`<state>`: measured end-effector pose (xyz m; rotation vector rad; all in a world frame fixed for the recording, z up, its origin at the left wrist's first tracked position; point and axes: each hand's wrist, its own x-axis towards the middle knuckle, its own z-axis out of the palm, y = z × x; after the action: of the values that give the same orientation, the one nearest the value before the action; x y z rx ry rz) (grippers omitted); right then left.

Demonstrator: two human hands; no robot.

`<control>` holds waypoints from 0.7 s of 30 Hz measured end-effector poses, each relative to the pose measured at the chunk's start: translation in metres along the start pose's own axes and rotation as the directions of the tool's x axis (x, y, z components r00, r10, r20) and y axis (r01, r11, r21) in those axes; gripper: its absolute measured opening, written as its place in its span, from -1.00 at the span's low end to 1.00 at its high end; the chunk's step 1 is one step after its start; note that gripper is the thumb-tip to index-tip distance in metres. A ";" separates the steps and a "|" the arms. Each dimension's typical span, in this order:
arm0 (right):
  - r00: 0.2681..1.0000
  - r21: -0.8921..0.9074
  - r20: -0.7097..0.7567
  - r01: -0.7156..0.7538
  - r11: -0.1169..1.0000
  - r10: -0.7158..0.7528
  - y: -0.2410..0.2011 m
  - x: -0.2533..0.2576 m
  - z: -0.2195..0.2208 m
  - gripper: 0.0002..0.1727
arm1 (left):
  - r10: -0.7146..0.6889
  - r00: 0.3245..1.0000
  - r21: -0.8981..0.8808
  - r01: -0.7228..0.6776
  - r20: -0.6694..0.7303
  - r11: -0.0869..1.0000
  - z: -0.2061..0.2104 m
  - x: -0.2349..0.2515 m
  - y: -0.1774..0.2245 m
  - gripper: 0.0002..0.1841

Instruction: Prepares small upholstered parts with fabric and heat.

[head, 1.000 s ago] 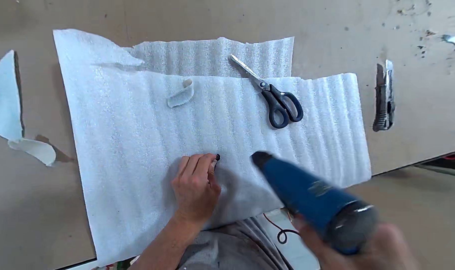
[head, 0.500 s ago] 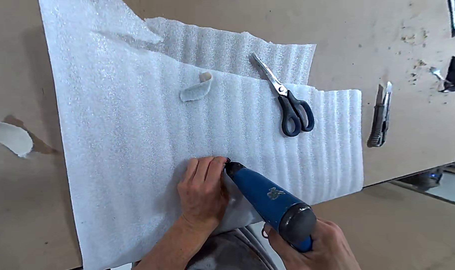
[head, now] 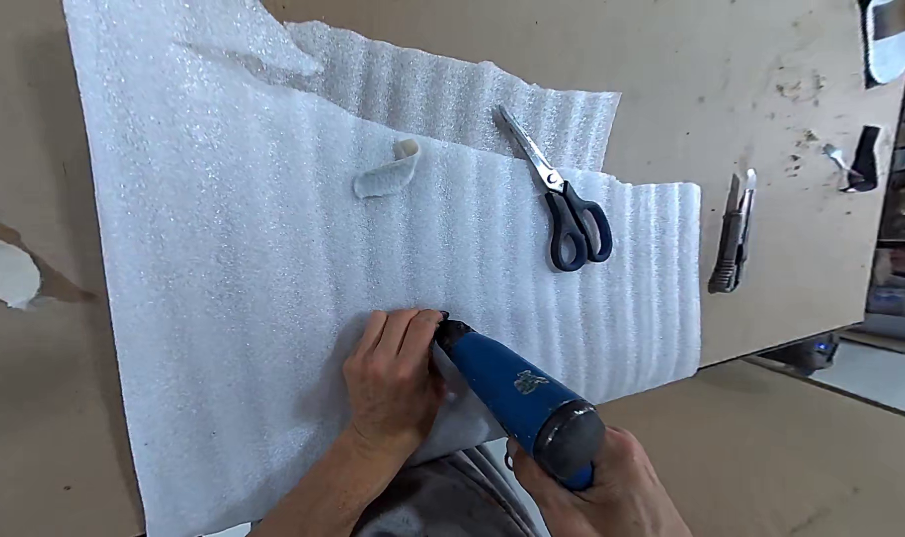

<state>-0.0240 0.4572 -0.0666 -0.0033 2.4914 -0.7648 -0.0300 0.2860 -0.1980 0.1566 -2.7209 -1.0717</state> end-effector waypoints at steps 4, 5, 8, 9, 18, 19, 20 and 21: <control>0.992 0.022 -0.103 -0.065 0.998 0.067 0.013 -0.020 -0.021 -0.65 | 0.018 1.000 0.026 -0.018 -0.014 0.999 0.001 -0.001 0.000 -0.72; 0.984 0.019 -0.154 -0.088 0.996 0.090 0.021 -0.025 -0.032 -0.62 | 0.022 1.000 0.038 -0.022 -0.010 0.999 0.001 -0.001 -0.001 -0.71; 0.923 -0.180 -0.369 -0.181 0.967 0.104 0.054 -0.023 -0.058 -0.46 | 0.039 0.999 0.034 -0.039 0.017 0.999 -0.003 -0.001 -0.001 -0.66; 0.899 -0.245 -0.427 -0.216 0.945 0.095 0.069 -0.014 -0.063 -0.37 | 0.039 0.999 0.030 -0.040 0.036 0.999 -0.006 -0.001 0.000 -0.63; 0.875 -0.235 -0.480 -0.195 0.952 0.061 0.118 0.054 -0.055 -0.23 | -0.087 0.982 -0.026 0.093 0.168 0.995 -0.025 0.000 0.018 -0.43; 0.866 -0.197 -0.501 -0.117 0.973 0.003 0.104 0.048 -0.054 -0.32 | -0.173 0.952 -0.148 0.215 0.254 0.965 -0.037 0.005 0.024 -0.43; 0.868 -0.114 -0.495 -0.009 0.993 -0.049 0.088 0.039 -0.051 -0.41 | -0.208 0.922 -0.267 0.301 0.328 0.915 -0.049 0.008 0.031 -0.43; 0.890 0.034 -0.448 0.115 0.993 -0.087 0.071 0.031 -0.045 -0.48 | -0.192 0.908 -0.374 0.335 0.372 0.865 -0.060 0.010 0.038 -0.46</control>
<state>-0.0619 0.5357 -0.0873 0.0729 2.9194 -0.9753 -0.0266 0.2721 -0.1273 0.3190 -2.6953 -1.9091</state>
